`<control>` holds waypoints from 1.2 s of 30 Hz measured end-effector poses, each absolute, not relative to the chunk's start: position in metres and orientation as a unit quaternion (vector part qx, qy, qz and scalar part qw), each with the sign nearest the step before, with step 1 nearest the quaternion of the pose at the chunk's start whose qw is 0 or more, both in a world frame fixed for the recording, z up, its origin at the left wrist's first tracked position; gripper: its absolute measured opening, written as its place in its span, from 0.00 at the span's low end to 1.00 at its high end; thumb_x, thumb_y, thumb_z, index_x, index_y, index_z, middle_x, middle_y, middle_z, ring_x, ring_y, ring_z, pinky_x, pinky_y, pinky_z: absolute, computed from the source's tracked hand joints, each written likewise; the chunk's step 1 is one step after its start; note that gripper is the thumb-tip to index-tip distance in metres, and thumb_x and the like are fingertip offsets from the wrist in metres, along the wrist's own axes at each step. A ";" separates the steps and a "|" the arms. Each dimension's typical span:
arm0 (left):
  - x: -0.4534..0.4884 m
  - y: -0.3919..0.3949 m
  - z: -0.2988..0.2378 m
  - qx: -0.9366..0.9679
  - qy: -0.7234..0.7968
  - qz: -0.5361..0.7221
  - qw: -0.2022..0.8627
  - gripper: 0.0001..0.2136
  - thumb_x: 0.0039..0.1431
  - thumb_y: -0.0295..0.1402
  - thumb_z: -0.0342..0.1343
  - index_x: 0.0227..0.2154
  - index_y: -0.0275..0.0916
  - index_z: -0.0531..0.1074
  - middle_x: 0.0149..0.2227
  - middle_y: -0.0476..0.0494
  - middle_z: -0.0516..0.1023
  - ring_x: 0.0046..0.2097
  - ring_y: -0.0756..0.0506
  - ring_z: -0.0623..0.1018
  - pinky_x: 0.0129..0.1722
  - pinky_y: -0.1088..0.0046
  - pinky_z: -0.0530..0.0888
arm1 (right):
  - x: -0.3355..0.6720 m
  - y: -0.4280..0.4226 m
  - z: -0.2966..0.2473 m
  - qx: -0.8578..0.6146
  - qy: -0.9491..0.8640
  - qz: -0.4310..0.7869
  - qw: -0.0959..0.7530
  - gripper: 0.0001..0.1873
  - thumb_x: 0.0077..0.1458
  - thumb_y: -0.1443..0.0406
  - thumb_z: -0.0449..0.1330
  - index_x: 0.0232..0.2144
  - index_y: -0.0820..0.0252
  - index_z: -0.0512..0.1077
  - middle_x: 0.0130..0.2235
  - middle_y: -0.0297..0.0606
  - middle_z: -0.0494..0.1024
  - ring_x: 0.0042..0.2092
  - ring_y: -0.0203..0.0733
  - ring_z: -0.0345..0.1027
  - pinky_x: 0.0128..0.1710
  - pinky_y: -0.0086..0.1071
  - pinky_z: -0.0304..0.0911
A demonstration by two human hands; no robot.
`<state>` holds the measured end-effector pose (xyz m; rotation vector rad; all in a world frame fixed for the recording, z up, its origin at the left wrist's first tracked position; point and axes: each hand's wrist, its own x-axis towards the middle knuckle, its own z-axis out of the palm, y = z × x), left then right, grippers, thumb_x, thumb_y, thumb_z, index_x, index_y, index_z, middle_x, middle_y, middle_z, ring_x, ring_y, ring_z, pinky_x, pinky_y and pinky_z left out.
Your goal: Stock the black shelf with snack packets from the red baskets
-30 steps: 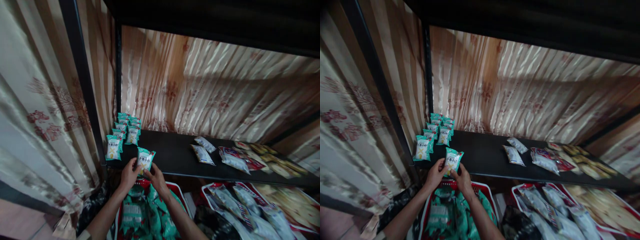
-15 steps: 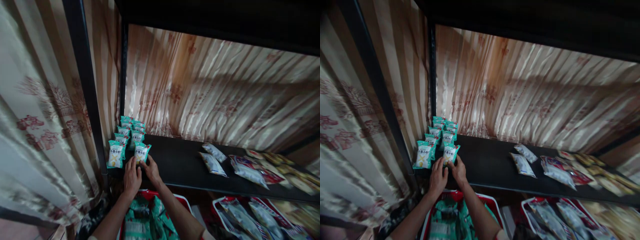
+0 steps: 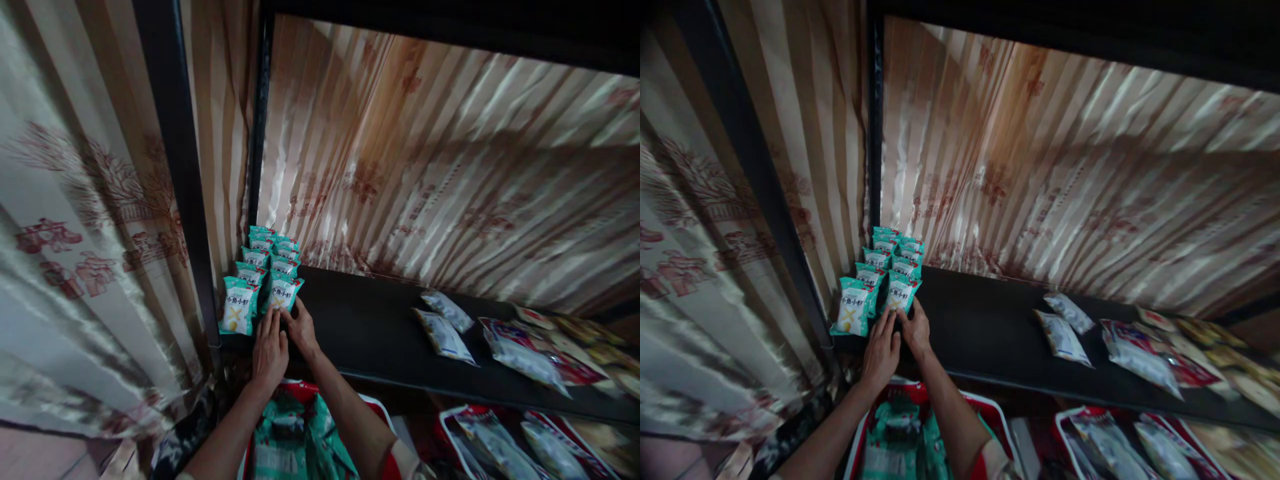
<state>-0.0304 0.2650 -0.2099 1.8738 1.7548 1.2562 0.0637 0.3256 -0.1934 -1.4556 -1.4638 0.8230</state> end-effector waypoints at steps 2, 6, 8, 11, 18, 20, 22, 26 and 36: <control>-0.030 0.265 -0.209 0.645 0.612 0.433 0.149 0.22 0.59 0.28 0.42 0.57 0.36 0.60 0.62 0.37 0.58 0.61 0.40 0.61 0.58 0.56 0.63 | 0.063 0.326 -0.192 -0.578 -0.597 0.338 0.443 0.25 0.49 0.59 0.58 0.51 0.56 0.66 0.46 0.38 0.76 0.45 0.46 0.70 0.48 0.39 0.63; -0.029 0.264 -0.206 0.634 0.613 0.446 0.153 0.22 0.58 0.27 0.43 0.56 0.38 0.61 0.62 0.39 0.59 0.61 0.40 0.62 0.58 0.57 0.64 | 0.064 0.325 -0.194 -0.566 -0.605 0.339 0.445 0.24 0.49 0.59 0.58 0.50 0.55 0.66 0.46 0.37 0.76 0.46 0.46 0.70 0.48 0.38 0.63; -0.029 0.264 -0.205 0.626 0.618 0.451 0.152 0.21 0.58 0.28 0.44 0.55 0.37 0.62 0.61 0.38 0.60 0.61 0.40 0.62 0.58 0.57 0.63 | 0.066 0.326 -0.196 -0.554 -0.612 0.349 0.444 0.24 0.49 0.59 0.58 0.50 0.54 0.66 0.45 0.36 0.76 0.45 0.45 0.70 0.48 0.38 0.63; -0.029 0.263 -0.205 0.621 0.625 0.448 0.152 0.21 0.58 0.28 0.44 0.55 0.35 0.62 0.61 0.36 0.59 0.61 0.39 0.62 0.58 0.56 0.63 | 0.067 0.327 -0.196 -0.540 -0.624 0.362 0.434 0.22 0.50 0.59 0.58 0.49 0.53 0.68 0.45 0.35 0.77 0.44 0.44 0.70 0.47 0.37 0.63; -0.027 0.266 -0.213 0.617 0.619 0.464 0.145 0.22 0.57 0.27 0.45 0.55 0.39 0.62 0.61 0.38 0.60 0.61 0.39 0.62 0.58 0.56 0.64 | 0.067 0.328 -0.189 -0.550 -0.633 0.339 0.426 0.23 0.50 0.59 0.58 0.49 0.57 0.68 0.46 0.38 0.76 0.46 0.45 0.69 0.48 0.37 0.62; -0.027 0.267 -0.215 0.616 0.619 0.466 0.144 0.22 0.57 0.27 0.45 0.56 0.39 0.61 0.61 0.38 0.60 0.61 0.40 0.61 0.58 0.56 0.63 | 0.067 0.328 -0.190 -0.554 -0.627 0.343 0.427 0.23 0.50 0.59 0.58 0.49 0.56 0.68 0.46 0.37 0.77 0.46 0.45 0.70 0.49 0.38 0.62; -0.027 0.267 -0.215 0.616 0.619 0.466 0.145 0.22 0.57 0.27 0.45 0.56 0.39 0.61 0.61 0.38 0.59 0.61 0.40 0.61 0.58 0.57 0.63 | 0.067 0.328 -0.191 -0.554 -0.625 0.350 0.423 0.23 0.50 0.59 0.58 0.50 0.56 0.67 0.45 0.37 0.77 0.45 0.45 0.70 0.49 0.39 0.62; -0.026 0.265 -0.214 0.616 0.618 0.466 0.149 0.22 0.57 0.27 0.44 0.56 0.39 0.61 0.62 0.38 0.57 0.62 0.40 0.59 0.59 0.57 0.62 | 0.068 0.325 -0.195 -0.551 -0.593 0.374 0.452 0.31 0.47 0.57 0.61 0.54 0.56 0.63 0.49 0.39 0.75 0.50 0.46 0.68 0.52 0.40 0.61; -0.023 0.250 -0.214 0.625 0.621 0.456 0.130 0.19 0.59 0.28 0.43 0.53 0.34 0.64 0.61 0.34 0.58 0.61 0.38 0.61 0.57 0.56 0.64 | 0.083 0.286 -0.212 -0.543 -0.534 0.375 0.528 0.30 0.48 0.56 0.59 0.53 0.59 0.64 0.53 0.45 0.70 0.51 0.46 0.67 0.51 0.39 0.63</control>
